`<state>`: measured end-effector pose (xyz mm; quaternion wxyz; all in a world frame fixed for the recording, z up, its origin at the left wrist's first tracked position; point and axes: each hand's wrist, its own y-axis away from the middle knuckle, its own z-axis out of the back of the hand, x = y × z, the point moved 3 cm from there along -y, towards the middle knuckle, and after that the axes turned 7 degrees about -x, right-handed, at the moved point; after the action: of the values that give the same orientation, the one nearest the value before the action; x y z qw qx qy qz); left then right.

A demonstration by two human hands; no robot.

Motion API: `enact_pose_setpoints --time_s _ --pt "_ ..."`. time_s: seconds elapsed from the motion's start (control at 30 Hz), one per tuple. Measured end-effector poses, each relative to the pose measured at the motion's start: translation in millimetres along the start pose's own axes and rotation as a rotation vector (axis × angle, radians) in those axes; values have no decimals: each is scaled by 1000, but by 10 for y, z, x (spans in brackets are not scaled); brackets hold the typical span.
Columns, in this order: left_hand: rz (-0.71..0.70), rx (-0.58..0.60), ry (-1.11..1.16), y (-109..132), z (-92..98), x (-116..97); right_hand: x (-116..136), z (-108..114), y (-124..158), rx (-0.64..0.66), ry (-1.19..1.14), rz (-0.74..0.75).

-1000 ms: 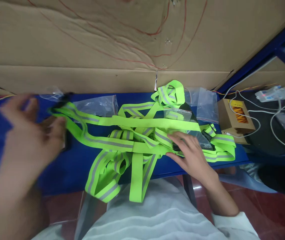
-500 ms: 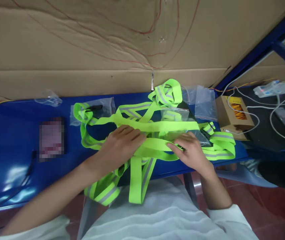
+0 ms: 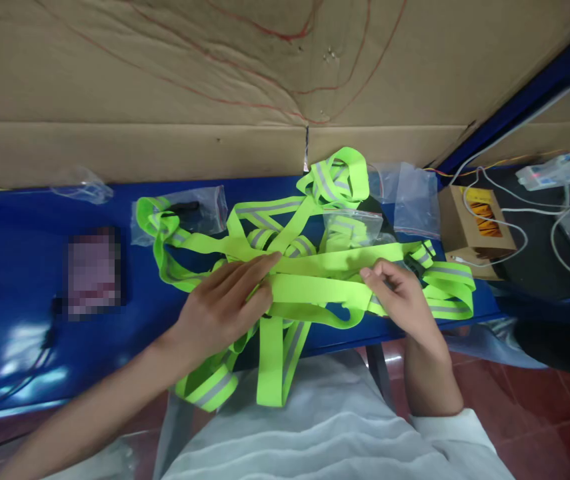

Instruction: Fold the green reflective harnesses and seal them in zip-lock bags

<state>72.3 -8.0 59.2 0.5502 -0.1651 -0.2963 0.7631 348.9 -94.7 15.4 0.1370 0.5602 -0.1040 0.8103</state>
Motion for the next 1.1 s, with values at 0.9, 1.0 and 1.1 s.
enact_pose_setpoints --time_s 0.9,1.0,1.1 --pt "-239 466 246 -274 -424 -372 161 -231 549 446 606 299" --pt "-287 473 102 -336 -526 -378 139 -208 567 416 499 272" --pt "-300 443 6 -375 -453 -312 89 -130 592 355 332 189"
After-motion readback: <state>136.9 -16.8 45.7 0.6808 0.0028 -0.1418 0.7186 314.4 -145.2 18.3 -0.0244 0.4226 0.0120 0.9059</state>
